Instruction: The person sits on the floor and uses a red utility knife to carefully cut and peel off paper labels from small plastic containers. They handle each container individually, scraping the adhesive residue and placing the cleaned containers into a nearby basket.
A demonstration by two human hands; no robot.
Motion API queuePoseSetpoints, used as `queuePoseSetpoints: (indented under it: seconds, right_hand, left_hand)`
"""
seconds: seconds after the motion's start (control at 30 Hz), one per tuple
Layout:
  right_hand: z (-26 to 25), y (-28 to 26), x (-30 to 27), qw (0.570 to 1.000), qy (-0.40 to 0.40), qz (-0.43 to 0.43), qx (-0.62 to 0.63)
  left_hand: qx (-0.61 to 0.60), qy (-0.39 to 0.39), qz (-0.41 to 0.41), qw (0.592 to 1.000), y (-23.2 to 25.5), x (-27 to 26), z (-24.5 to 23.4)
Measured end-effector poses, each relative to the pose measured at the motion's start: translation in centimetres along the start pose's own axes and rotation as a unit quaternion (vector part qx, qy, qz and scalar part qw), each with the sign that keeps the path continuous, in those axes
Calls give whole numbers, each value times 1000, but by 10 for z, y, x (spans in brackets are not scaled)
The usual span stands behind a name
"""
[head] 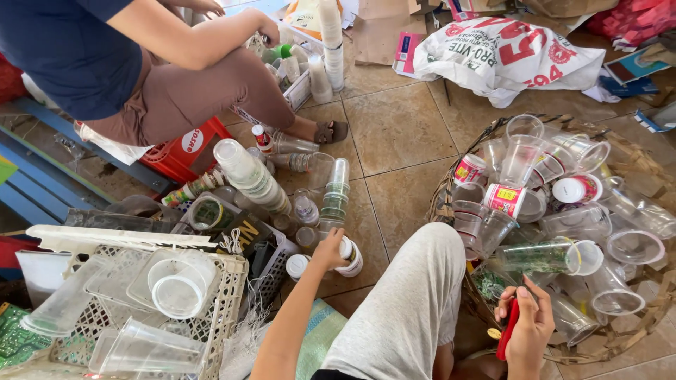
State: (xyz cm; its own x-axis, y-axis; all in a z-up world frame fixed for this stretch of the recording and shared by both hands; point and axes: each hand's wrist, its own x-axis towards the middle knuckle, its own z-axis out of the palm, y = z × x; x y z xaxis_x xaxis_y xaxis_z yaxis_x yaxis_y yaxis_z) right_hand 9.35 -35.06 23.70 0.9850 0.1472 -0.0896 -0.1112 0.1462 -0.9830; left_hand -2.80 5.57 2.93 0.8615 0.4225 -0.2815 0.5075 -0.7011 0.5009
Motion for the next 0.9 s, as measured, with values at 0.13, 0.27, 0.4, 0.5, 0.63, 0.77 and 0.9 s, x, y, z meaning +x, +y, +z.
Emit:
queuePoseSetpoints:
  seconds: [0.13,0.27,0.4,0.5,0.63,0.77,0.9]
  right_hand:
    - [-8,6,6,1000,-1,-11,5]
    - [-6,6,7,1000,-1,-4,11]
    - [-6,7,9,1000,-1,6,27]
    - [-10,12,12,1000,-4,2,21]
    - [-14,21,16,1000,-8,9,25]
    - [-10,25,15,1000,-12,22,16]
    - [-2,26,14,999,-27,29,19]
  left_hand:
    - [-46,16,-9,999,0,-2,-16]
    - [-49,13,5,999,15,-9,-39]
    - [-51,11,14,999,19,-15,-58]
    - [-86,42,24,995,19,-27,-81]
    - [-146,104,-5,984,-1,-56,-101]
    - [50,182,-28,982,-26,-85,-82]
    - [122,190,-29,974,-61,-97,-31]
